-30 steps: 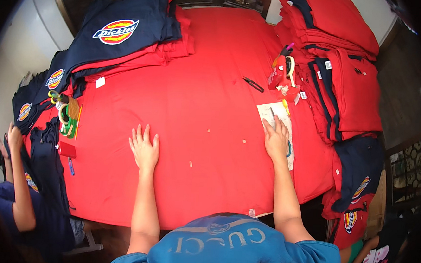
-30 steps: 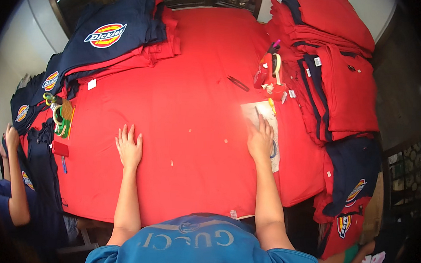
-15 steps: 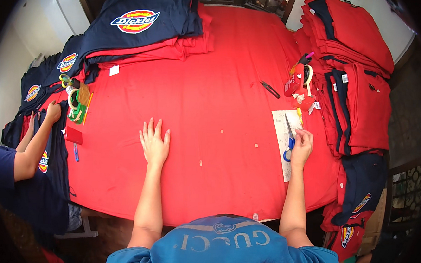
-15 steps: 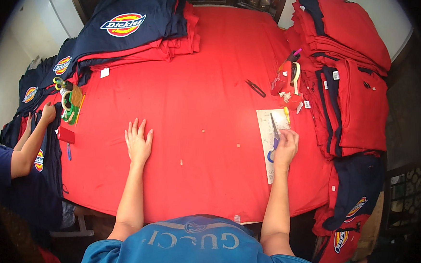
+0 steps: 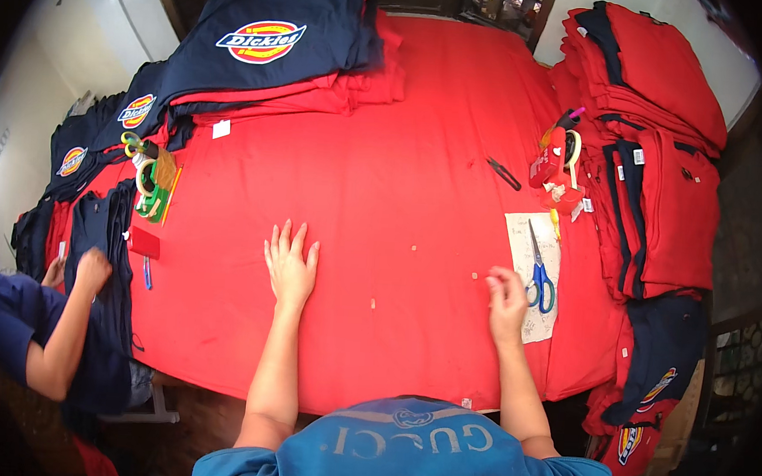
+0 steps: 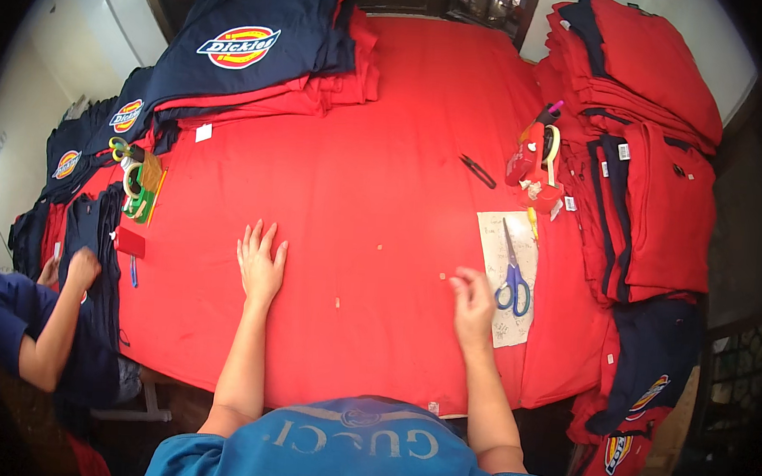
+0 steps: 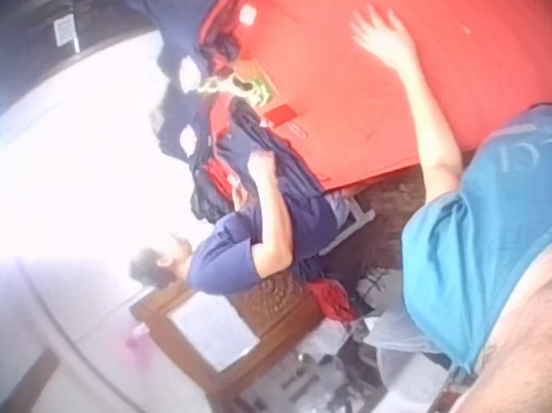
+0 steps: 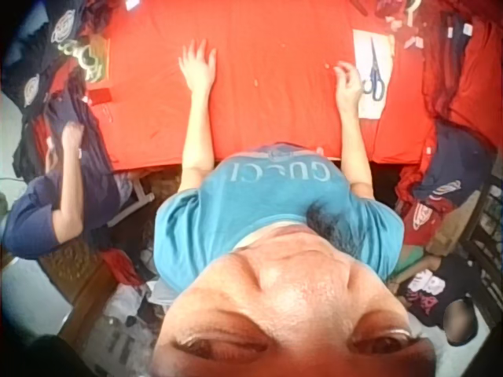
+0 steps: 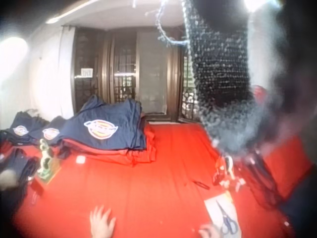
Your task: The person folds red t-shirts and stacks them on a table. They write on a notepad and use a pink marker to write on the tags of the shirts. The person also uses scissors to cut threads from the shirts.
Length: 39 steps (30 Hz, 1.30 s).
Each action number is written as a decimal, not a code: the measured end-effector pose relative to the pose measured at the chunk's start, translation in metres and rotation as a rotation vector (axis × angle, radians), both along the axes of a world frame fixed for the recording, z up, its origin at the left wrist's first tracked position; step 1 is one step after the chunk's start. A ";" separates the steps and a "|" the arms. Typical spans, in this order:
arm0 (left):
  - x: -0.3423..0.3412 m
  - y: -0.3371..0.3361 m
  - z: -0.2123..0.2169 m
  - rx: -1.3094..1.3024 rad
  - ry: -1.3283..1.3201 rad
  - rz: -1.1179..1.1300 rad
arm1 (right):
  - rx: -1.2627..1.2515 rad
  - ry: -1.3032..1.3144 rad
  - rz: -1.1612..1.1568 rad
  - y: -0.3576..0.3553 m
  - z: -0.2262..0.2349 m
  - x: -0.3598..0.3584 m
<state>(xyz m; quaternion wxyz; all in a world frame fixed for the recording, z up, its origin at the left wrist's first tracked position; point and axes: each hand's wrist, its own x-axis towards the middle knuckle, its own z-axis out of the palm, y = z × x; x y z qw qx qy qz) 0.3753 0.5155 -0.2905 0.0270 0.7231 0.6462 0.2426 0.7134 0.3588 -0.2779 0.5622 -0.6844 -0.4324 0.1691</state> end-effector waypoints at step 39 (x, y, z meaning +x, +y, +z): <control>0.092 -0.179 0.001 0.061 -0.134 -1.286 | -0.198 -0.297 -0.072 -0.198 -0.008 -0.135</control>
